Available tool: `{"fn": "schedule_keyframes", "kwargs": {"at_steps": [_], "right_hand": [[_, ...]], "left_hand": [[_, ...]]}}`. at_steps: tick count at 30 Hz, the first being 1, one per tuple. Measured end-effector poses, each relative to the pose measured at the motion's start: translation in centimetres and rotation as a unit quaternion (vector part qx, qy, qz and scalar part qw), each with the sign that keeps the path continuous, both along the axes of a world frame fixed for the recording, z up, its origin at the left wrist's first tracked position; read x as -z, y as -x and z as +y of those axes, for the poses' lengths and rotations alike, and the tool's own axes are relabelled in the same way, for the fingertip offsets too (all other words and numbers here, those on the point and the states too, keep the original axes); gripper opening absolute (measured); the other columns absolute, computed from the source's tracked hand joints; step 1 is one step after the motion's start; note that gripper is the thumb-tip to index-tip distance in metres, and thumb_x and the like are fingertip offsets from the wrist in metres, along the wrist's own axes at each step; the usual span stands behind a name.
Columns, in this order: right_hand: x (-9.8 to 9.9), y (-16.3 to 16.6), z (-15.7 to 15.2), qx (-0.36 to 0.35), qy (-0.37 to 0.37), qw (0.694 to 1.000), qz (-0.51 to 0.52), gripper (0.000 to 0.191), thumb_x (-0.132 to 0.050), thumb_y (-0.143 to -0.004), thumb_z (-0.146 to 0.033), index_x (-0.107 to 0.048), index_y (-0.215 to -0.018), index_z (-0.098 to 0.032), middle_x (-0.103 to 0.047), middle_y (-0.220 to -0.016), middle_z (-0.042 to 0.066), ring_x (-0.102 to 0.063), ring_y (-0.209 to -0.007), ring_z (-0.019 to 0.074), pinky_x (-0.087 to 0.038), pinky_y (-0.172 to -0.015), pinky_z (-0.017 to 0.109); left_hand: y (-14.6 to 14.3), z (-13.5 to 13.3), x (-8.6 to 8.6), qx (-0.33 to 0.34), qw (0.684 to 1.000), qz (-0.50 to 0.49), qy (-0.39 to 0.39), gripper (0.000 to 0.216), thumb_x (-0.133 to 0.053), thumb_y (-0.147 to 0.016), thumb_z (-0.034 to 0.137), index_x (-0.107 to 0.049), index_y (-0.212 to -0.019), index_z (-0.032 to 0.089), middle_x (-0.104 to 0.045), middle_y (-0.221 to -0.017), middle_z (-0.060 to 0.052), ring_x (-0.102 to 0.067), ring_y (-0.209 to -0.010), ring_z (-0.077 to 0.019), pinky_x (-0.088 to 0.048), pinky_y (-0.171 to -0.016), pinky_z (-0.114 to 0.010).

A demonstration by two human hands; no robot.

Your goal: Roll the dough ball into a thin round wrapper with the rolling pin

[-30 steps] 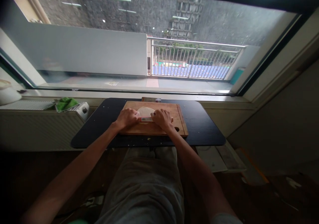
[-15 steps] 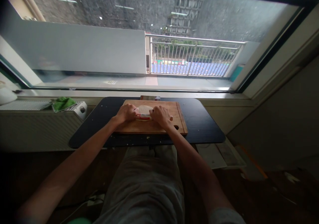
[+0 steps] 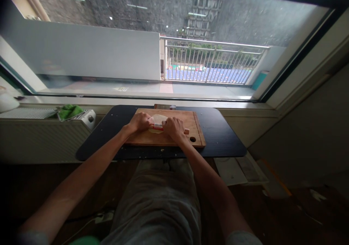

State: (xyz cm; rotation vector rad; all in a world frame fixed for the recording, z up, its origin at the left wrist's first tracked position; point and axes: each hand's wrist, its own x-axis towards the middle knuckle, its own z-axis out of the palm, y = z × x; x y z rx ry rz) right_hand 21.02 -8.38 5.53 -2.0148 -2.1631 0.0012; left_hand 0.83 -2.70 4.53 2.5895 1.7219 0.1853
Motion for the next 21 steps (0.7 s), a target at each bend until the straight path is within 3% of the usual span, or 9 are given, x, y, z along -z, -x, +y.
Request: {"fn": "schedule_keyframes", "kwargs": {"at_steps": [11, 21], "right_hand": [[0.4, 0.4, -2.8, -0.001, -0.019, 1.000, -0.011, 0.047, -0.044, -0.108, -0.039, -0.085, -0.108, -0.016, -0.082, -0.111, 0.019, -0.077, -0.101, 0.0284, -0.050, -0.088, 0.032], [-0.4, -0.5, 2.6, -0.024, 0.008, 1.000, 0.016, 0.047, -0.048, -0.105, -0.039, -0.084, -0.104, -0.009, -0.081, -0.106, 0.023, -0.077, -0.097, 0.0287, -0.048, -0.081, 0.030]], "left_hand": [[-0.3, -3.9, 0.1, -0.034, 0.997, 0.004, -0.069, 0.058, -0.034, -0.103, 0.040, -0.088, -0.098, 0.018, -0.082, -0.104, -0.019, -0.078, -0.101, -0.0324, -0.056, -0.091, -0.041], [-1.0, -1.6, -0.3, -0.106, 0.993, -0.032, -0.028, 0.054, -0.039, -0.102, 0.039, -0.086, -0.107, 0.015, -0.081, -0.113, -0.020, -0.077, -0.108, -0.0313, -0.058, -0.095, -0.037]]}}
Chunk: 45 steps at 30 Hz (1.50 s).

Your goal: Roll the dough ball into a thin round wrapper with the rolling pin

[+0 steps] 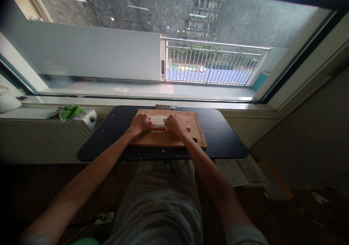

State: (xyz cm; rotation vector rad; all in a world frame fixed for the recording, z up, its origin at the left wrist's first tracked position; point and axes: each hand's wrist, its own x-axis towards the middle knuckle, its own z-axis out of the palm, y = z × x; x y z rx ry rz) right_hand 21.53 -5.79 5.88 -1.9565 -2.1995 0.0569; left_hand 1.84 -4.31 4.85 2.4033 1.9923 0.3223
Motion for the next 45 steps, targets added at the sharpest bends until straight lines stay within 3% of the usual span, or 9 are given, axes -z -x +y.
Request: {"fn": "schedule_keyframes", "kwargs": {"at_steps": [6, 18, 24, 37, 45], "right_hand": [[-0.3, -0.1, 0.7, 0.004, 0.012, 1.000, 0.006, 0.049, -0.047, -0.106, -0.040, -0.084, -0.107, -0.008, -0.081, -0.109, 0.023, -0.076, -0.095, 0.0261, -0.047, -0.079, 0.029], [1.0, 0.5, -4.6, 0.007, -0.033, 0.999, -0.025, 0.046, -0.047, -0.107, -0.039, -0.087, -0.103, -0.017, -0.083, -0.108, 0.019, -0.078, -0.100, 0.0291, -0.050, -0.087, 0.033], [0.8, 0.5, -4.5, 0.004, -0.021, 1.000, -0.015, 0.046, -0.047, -0.106, -0.040, -0.086, -0.105, -0.016, -0.082, -0.109, 0.020, -0.077, -0.102, 0.0288, -0.049, -0.087, 0.032], [0.1, 0.0, 0.6, -0.008, -0.003, 1.000, 0.022, 0.045, -0.051, -0.103, -0.038, -0.085, -0.105, -0.008, -0.082, -0.108, 0.023, -0.077, -0.097, 0.0267, -0.048, -0.081, 0.028], [0.6, 0.4, -2.4, 0.003, 0.002, 1.000, 0.005, 0.047, -0.048, -0.106, -0.041, -0.086, -0.105, -0.014, -0.082, -0.110, 0.021, -0.077, -0.102, 0.0278, -0.049, -0.087, 0.030]], "left_hand": [[-0.2, 0.3, -0.2, 0.003, 1.000, 0.010, 0.019, 0.052, -0.041, -0.100, 0.039, -0.086, -0.107, 0.015, -0.082, -0.112, -0.019, -0.077, -0.109, -0.0318, -0.058, -0.094, -0.036], [-0.4, -4.8, -0.1, -0.005, 0.999, 0.031, -0.021, 0.054, -0.038, -0.102, 0.037, -0.088, -0.103, 0.016, -0.082, -0.106, -0.019, -0.078, -0.103, -0.0333, -0.057, -0.095, -0.042], [-0.2, -4.3, -0.1, 0.004, 0.999, 0.034, -0.006, 0.056, -0.036, -0.102, 0.037, -0.087, -0.104, 0.016, -0.082, -0.108, -0.020, -0.078, -0.105, -0.0331, -0.057, -0.095, -0.041], [-0.7, 0.3, -1.2, 0.003, 0.999, 0.003, 0.054, 0.051, -0.042, -0.099, 0.035, -0.085, -0.113, 0.011, -0.080, -0.118, -0.024, -0.077, -0.113, -0.0332, -0.058, -0.096, -0.036], [-0.9, -3.0, -0.9, -0.015, 1.000, 0.014, 0.019, 0.053, -0.040, -0.102, 0.037, -0.086, -0.109, 0.014, -0.081, -0.111, -0.021, -0.078, -0.106, -0.0321, -0.057, -0.095, -0.037]]}}
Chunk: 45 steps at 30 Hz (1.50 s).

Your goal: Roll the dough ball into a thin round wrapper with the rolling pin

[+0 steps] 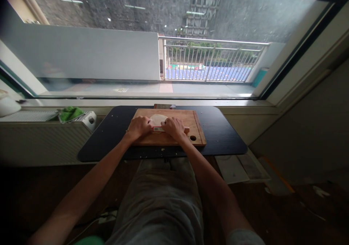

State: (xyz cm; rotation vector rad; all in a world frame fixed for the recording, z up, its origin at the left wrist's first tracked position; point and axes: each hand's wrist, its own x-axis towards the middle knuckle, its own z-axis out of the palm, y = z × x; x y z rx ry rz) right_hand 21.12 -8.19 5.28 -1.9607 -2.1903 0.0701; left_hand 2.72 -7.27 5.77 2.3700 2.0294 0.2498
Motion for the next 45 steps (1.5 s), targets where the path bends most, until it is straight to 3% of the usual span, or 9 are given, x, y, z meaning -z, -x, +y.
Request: {"fn": "schedule_keyframes", "kwargs": {"at_steps": [7, 12, 19, 27, 34, 40, 45], "right_hand": [[0.1, 0.5, -2.5, -0.001, -0.025, 0.999, -0.024, 0.045, -0.047, -0.107, -0.039, -0.086, -0.106, -0.017, -0.082, -0.111, 0.020, -0.077, -0.103, 0.0281, -0.049, -0.091, 0.032], [0.2, 0.5, -2.1, -0.001, -0.025, 0.999, -0.023, 0.046, -0.047, -0.107, -0.039, -0.086, -0.105, -0.016, -0.082, -0.112, 0.021, -0.077, -0.104, 0.0290, -0.050, -0.090, 0.032], [0.1, 0.0, 1.0, -0.010, 0.014, 1.000, 0.005, 0.046, -0.049, -0.104, -0.040, -0.086, -0.103, -0.012, -0.082, -0.106, 0.021, -0.077, -0.097, 0.0280, -0.049, -0.083, 0.030], [-0.4, -0.2, 3.6, -0.017, 0.019, 1.000, 0.013, 0.047, -0.049, -0.103, -0.039, -0.084, -0.108, -0.008, -0.082, -0.107, 0.022, -0.076, -0.091, 0.0252, -0.046, -0.076, 0.029], [-0.1, 0.0, 1.2, -0.016, 0.026, 1.000, -0.006, 0.049, -0.047, -0.105, -0.043, -0.085, -0.107, -0.012, -0.082, -0.107, 0.021, -0.076, -0.097, 0.0274, -0.048, -0.082, 0.030], [0.4, -0.6, -1.2, -0.081, -0.029, 0.996, -0.038, 0.045, -0.041, -0.111, -0.039, -0.080, -0.104, -0.018, -0.081, -0.107, 0.015, -0.074, -0.094, 0.0258, -0.043, -0.082, 0.032], [0.3, -3.1, -1.4, -0.220, -0.053, 0.974, -0.021, 0.035, -0.057, -0.108, -0.052, -0.070, -0.119, -0.022, -0.076, -0.116, 0.008, -0.068, -0.092, 0.0211, -0.039, -0.077, 0.029]], "left_hand": [[0.1, -2.2, 0.6, 0.000, 0.999, 0.014, -0.029, 0.055, -0.037, -0.103, 0.038, -0.087, -0.101, 0.014, -0.082, -0.106, -0.020, -0.078, -0.102, -0.0324, -0.057, -0.095, -0.040], [0.2, -2.1, 0.8, -0.004, 1.000, 0.011, -0.023, 0.055, -0.038, -0.103, 0.039, -0.087, -0.103, 0.015, -0.082, -0.108, -0.020, -0.078, -0.104, -0.0325, -0.057, -0.094, -0.038], [0.2, 0.9, 0.3, 0.001, 0.999, -0.006, 0.040, 0.049, -0.044, -0.098, 0.036, -0.085, -0.110, 0.013, -0.081, -0.115, -0.022, -0.078, -0.108, -0.0324, -0.058, -0.093, -0.035], [0.1, 4.3, 0.2, 0.012, 1.000, 0.000, 0.024, 0.051, -0.042, -0.100, 0.038, -0.083, -0.114, 0.010, -0.080, -0.117, -0.023, -0.077, -0.112, -0.0301, -0.057, -0.098, -0.033], [0.0, 1.5, 0.2, 0.018, 0.999, -0.004, 0.034, 0.052, -0.041, -0.100, 0.038, -0.085, -0.111, 0.011, -0.080, -0.113, -0.023, -0.078, -0.107, -0.0335, -0.058, -0.093, -0.037], [0.8, -0.9, 1.2, 0.045, 0.999, -0.015, -0.002, 0.053, -0.040, -0.102, 0.042, -0.086, -0.097, 0.017, -0.082, -0.104, -0.019, -0.078, -0.099, -0.0302, -0.055, -0.093, -0.036], [3.4, 3.2, 1.4, 0.099, 0.986, -0.126, 0.052, 0.041, -0.049, -0.098, 0.042, -0.080, -0.088, 0.016, -0.081, -0.088, -0.010, -0.074, -0.084, -0.0238, -0.051, -0.076, -0.028]]}}
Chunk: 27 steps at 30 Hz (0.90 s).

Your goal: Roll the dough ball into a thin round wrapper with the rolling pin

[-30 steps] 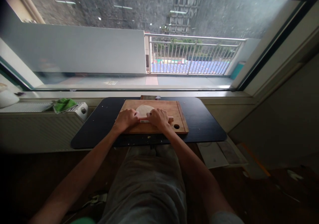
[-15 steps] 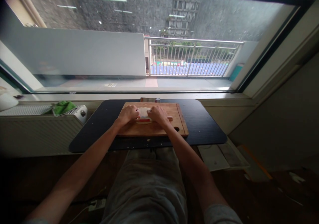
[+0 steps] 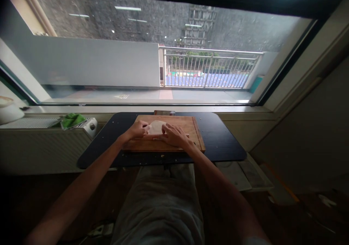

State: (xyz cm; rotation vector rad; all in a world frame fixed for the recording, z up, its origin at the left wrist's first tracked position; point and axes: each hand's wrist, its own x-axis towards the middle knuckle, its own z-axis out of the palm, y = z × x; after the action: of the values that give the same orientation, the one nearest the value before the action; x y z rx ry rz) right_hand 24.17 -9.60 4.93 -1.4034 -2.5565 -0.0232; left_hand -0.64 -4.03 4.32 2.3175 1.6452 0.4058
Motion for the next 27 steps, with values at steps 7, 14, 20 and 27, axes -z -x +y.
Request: {"fn": "schedule_keyframes", "kwargs": {"at_steps": [7, 14, 20, 27], "right_hand": [[0.0, -2.5, 0.2, -0.137, -0.040, 0.989, -0.034, 0.036, -0.062, -0.107, -0.052, -0.073, -0.110, -0.018, -0.072, -0.110, 0.010, -0.062, -0.098, 0.0213, -0.040, -0.082, 0.029], [0.2, -6.0, -0.1, -0.102, -0.087, 0.991, -0.019, 0.039, -0.060, -0.108, -0.054, -0.074, -0.104, -0.017, -0.073, -0.104, 0.010, -0.061, -0.104, 0.0243, -0.041, -0.089, 0.032], [0.1, -6.5, 1.0, 0.029, -0.062, 0.998, 0.000, 0.039, -0.056, -0.110, -0.055, -0.071, -0.106, -0.019, -0.074, -0.104, 0.007, -0.065, -0.091, 0.0206, -0.038, -0.082, 0.029], [-0.8, -2.7, 1.2, 0.048, -0.012, 0.997, -0.051, 0.039, -0.052, -0.112, -0.054, -0.069, -0.117, -0.020, -0.075, -0.117, 0.011, -0.068, -0.100, 0.0232, -0.039, -0.079, 0.028]], "left_hand": [[-0.5, 4.8, -0.9, -0.031, 0.999, -0.024, 0.013, 0.030, -0.064, -0.094, 0.038, -0.077, -0.109, 0.016, -0.081, -0.112, -0.011, -0.075, -0.099, -0.0220, -0.053, -0.081, -0.025], [-2.2, 5.5, -0.6, -0.030, 0.999, 0.016, 0.025, 0.031, -0.072, -0.089, 0.047, -0.079, -0.090, 0.017, -0.081, -0.091, -0.009, -0.073, -0.082, -0.0220, -0.048, -0.070, -0.025], [0.5, 4.6, -0.6, 0.023, 0.983, -0.064, 0.168, 0.043, -0.079, -0.079, 0.052, -0.064, -0.057, 0.017, -0.065, -0.058, -0.004, -0.058, -0.056, -0.0152, -0.042, -0.058, -0.026], [3.5, 2.2, -3.2, -0.103, 0.989, 0.047, 0.091, 0.032, -0.065, -0.091, 0.044, -0.077, -0.076, 0.019, -0.080, -0.085, -0.012, -0.074, -0.077, -0.0252, -0.052, -0.072, -0.031]]}}
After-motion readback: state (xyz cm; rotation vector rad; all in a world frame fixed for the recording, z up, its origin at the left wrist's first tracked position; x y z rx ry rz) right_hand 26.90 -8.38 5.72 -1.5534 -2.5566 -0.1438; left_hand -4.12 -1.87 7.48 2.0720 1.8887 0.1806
